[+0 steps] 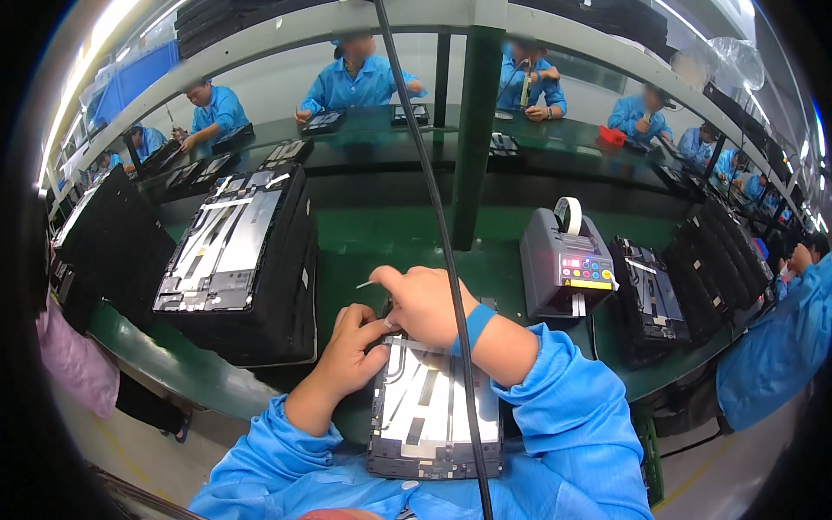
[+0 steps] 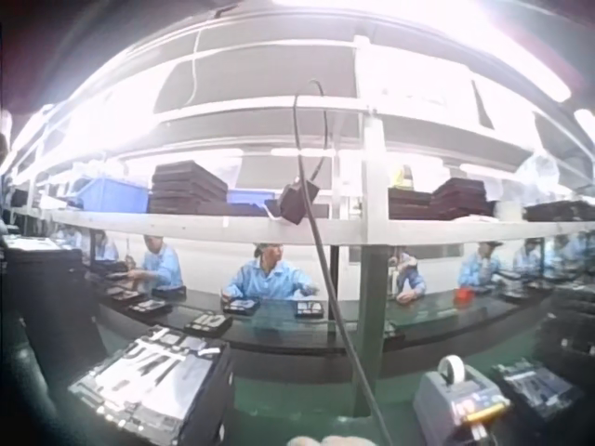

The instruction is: The person applies small white adhesive strips to the internal components of a black electronic device, likely a battery pack or power bank. They repeatedly pick up the device, apply the strips, and place it back on the table, working on multiple units in a factory setting.

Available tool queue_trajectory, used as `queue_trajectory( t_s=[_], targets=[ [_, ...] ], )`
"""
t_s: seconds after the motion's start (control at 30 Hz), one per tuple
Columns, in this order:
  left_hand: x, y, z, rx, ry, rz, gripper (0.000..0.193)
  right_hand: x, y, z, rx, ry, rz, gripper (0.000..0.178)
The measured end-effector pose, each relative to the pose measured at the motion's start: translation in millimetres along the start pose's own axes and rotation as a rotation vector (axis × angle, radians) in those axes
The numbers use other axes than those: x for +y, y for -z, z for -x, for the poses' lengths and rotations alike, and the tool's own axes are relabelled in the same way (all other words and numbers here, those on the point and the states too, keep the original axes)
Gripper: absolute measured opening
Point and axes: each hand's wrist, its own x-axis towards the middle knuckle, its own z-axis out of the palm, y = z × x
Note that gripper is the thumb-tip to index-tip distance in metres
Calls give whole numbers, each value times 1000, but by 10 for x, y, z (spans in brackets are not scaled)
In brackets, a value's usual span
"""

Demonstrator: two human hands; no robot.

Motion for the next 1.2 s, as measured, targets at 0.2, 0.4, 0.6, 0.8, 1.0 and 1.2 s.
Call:
queue_trajectory(
  t_s=[0.2,0.4,0.6,0.8,1.0,1.2],
  targets=[
    [52,-8,-27,3,-10,22,36,170,-73,126,145,-202,-258,55],
    [25,-15,-14,-6,-2,23,36,191,-33,98,49,-103,-519,38],
    [-24,-42,-4,5,-33,18,37,118,-58,42,-58,253,-40,34],
    [-18,-38,-7,19,-40,15,35,71,-78,101,35,241,94,39],
    [-18,-33,4,15,-26,24,34,63,-149,157,149,-120,-251,55],
    [-22,-33,2,14,-40,32,35,235,-255,179,-24,-291,-919,43]
  ],
)
